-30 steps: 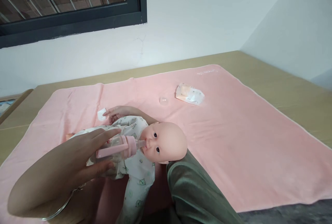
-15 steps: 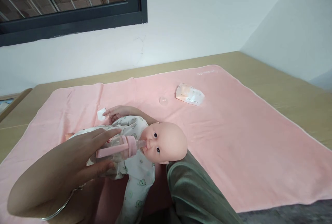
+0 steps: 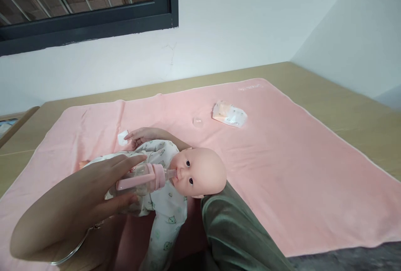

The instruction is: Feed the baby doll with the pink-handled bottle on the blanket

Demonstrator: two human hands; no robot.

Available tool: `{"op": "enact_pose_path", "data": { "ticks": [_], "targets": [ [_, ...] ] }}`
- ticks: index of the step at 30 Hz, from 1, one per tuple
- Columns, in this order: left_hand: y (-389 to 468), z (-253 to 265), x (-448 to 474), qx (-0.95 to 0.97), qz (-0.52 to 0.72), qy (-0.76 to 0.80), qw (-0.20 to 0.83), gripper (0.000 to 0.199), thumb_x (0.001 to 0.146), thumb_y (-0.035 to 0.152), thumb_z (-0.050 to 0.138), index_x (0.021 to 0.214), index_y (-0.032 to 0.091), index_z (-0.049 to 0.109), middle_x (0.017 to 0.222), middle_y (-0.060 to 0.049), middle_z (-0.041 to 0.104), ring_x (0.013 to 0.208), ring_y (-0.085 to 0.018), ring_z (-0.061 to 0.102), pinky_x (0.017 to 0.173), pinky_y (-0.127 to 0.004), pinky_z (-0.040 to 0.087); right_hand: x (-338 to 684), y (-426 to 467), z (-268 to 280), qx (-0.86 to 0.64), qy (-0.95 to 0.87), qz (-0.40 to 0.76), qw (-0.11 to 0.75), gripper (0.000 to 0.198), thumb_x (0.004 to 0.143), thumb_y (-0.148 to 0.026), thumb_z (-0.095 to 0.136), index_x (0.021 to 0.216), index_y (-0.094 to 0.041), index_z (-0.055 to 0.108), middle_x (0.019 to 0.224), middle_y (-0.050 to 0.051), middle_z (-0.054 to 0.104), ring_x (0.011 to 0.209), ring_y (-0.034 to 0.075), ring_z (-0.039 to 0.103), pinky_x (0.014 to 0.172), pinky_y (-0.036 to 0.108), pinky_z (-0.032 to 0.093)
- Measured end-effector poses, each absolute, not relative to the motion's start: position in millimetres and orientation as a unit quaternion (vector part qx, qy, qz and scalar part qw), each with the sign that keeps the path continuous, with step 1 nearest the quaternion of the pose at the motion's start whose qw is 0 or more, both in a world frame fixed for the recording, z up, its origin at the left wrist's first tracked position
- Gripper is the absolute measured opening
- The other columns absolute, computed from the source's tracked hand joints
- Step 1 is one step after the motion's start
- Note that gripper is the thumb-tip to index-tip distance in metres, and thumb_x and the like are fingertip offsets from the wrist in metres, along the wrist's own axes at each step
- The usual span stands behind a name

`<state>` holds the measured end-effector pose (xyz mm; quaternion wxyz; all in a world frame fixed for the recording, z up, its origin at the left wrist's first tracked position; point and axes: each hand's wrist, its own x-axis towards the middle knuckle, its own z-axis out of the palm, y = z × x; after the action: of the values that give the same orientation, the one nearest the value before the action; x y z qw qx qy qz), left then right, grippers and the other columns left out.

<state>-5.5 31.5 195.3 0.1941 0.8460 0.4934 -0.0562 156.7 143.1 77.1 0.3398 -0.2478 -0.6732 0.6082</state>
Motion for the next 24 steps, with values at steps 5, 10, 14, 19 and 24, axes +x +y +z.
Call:
{"op": "enact_pose_path", "data": {
  "ticks": [5, 10, 14, 19, 24],
  "targets": [
    [32, 191, -9, 0.852, -0.042, 0.484, 0.194, 0.06, 0.102, 0.039, 0.058, 0.161, 0.032, 0.053, 0.128, -0.008, 0.076, 0.108, -0.03, 0.077, 0.094, -0.041, 0.062, 158, 128, 77, -0.246, -0.627, 0.63, 0.386, 0.048, 0.101, -0.062, 0.061, 0.102, -0.018, 0.081, 0.086, 0.0, 0.072, 0.092, 0.01, 0.065, 0.079, 0.024, 0.05],
    [31, 194, -8, 0.845, -0.047, 0.494, 0.2, 0.057, 0.104, 0.041, 0.055, 0.16, 0.03, 0.056, 0.131, -0.008, 0.076, 0.111, -0.031, 0.077, 0.094, -0.04, 0.062, 157, 129, 79, -0.244, -0.626, 0.637, 0.378, 0.057, 0.104, -0.064, 0.054, 0.103, -0.014, 0.081, 0.083, 0.0, 0.07, 0.091, 0.009, 0.065, 0.079, 0.025, 0.049],
    [32, 195, -8, 0.847, -0.037, 0.491, 0.202, 0.057, 0.104, 0.042, 0.056, 0.16, 0.032, 0.055, 0.131, -0.007, 0.077, 0.112, -0.031, 0.077, 0.094, -0.04, 0.062, 161, 132, 79, -0.24, -0.626, 0.644, 0.369, 0.045, 0.1, -0.064, 0.064, 0.102, -0.023, 0.08, 0.09, 0.003, 0.075, 0.097, 0.015, 0.067, 0.08, 0.028, 0.055],
    [32, 190, -10, 0.849, -0.049, 0.488, 0.198, 0.057, 0.105, 0.042, 0.054, 0.161, 0.031, 0.053, 0.136, -0.01, 0.075, 0.113, -0.031, 0.077, 0.099, -0.044, 0.062, 167, 136, 77, -0.225, -0.643, 0.644, 0.349, 0.04, 0.097, -0.065, 0.069, 0.099, -0.026, 0.08, 0.097, 0.005, 0.075, 0.103, 0.019, 0.069, 0.083, 0.031, 0.058],
    [32, 189, -10, 0.853, -0.046, 0.485, 0.188, 0.06, 0.104, 0.04, 0.055, 0.164, 0.033, 0.05, 0.134, -0.008, 0.075, 0.109, -0.03, 0.077, 0.094, -0.042, 0.062, 162, 142, 73, -0.234, -0.683, 0.6, 0.343, 0.045, 0.103, -0.063, 0.058, 0.106, -0.024, 0.081, 0.095, 0.003, 0.076, 0.099, 0.014, 0.069, 0.082, 0.027, 0.054]
  ]
}}
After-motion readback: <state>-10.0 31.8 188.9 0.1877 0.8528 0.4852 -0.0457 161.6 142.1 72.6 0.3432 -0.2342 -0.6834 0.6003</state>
